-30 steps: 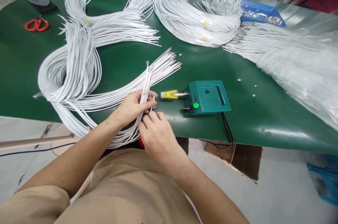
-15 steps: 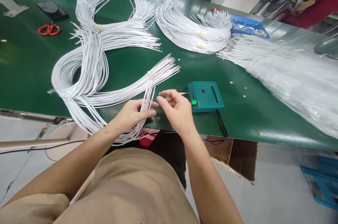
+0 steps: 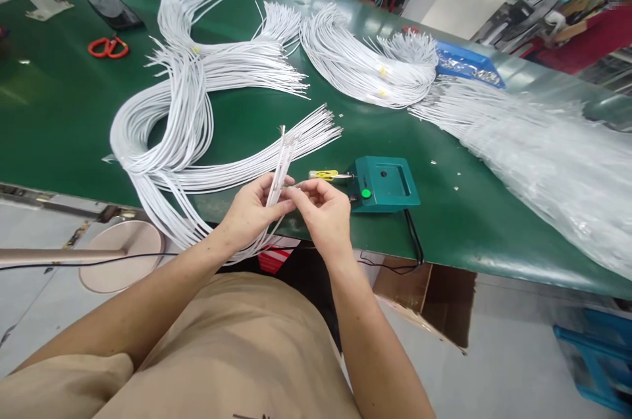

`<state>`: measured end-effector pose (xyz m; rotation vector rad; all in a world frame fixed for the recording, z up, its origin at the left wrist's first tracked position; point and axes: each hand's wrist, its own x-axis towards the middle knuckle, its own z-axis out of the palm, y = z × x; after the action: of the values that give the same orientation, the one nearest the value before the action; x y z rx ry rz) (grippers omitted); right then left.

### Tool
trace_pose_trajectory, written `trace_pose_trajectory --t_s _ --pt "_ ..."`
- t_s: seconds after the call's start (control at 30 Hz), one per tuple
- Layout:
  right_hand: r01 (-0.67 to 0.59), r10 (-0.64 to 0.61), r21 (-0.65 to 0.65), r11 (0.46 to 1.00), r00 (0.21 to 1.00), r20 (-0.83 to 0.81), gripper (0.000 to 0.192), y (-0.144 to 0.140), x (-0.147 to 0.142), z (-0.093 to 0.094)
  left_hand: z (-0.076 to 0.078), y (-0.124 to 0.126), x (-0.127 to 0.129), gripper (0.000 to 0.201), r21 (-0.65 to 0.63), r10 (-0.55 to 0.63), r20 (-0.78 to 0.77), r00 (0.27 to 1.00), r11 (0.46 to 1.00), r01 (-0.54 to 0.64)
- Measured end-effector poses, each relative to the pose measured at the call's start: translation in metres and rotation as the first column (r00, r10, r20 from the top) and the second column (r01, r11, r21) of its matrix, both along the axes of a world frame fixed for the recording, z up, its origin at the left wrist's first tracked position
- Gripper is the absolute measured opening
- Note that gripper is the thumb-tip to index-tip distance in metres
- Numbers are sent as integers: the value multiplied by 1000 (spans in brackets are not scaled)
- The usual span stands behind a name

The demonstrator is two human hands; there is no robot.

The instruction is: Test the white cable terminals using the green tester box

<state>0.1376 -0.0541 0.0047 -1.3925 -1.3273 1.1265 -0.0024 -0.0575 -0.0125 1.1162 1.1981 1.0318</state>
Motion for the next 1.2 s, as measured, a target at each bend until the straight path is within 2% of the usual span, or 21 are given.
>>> trace_pose_trajectory --t_s 0.1,0.2,0.3,0.4,0.47,0.63,0.7,0.83,0.9,1.07,1.2 --pt "20 -20 16 1000 999 -26 21 -1 2 -3 1 -1 2 43 -7 -15 -10 1000 1000 15" --pt "-35 25 -49 998 979 -202 20 0 5 -8 4 -1 0 36 -20 -35 -18 999 999 35" --pt "-121 26 -164 979 871 -490 19 2 6 -13 7 -1 -1 32 -26 -65 6 998 998 65" --pt "-196 1 -234 952 768 -641 19 1 5 -14 9 -1 -1 34 -22 -78 24 997 997 79" --pt "-201 -7 -242 949 754 -657 19 0 3 -13 9 -1 -1 38 -14 -65 31 997 998 66" --pt "-78 -34 -168 983 818 -574 19 -4 -1 -13 10 -2 -1 42 38 -56 6 998 998 55" --pt "-83 -59 -198 977 784 -619 18 -4 -4 -15 11 -2 -1 41 52 -66 -13 998 996 66" --pt "-197 -98 -291 936 649 -755 15 -4 -6 -20 13 -3 -2 39 60 -101 -22 995 993 102" --pt "-226 -94 -299 927 632 -770 14 -4 -4 -19 12 -3 -3 40 49 -117 -24 993 992 118" --pt "-202 -63 -291 935 715 -696 30 3 2 -9 11 -6 -2 49 28 -165 -18 986 986 166" --pt "-278 13 -292 915 745 -667 26 8 6 -6 9 -7 -2 55 37 -181 -33 983 983 182"
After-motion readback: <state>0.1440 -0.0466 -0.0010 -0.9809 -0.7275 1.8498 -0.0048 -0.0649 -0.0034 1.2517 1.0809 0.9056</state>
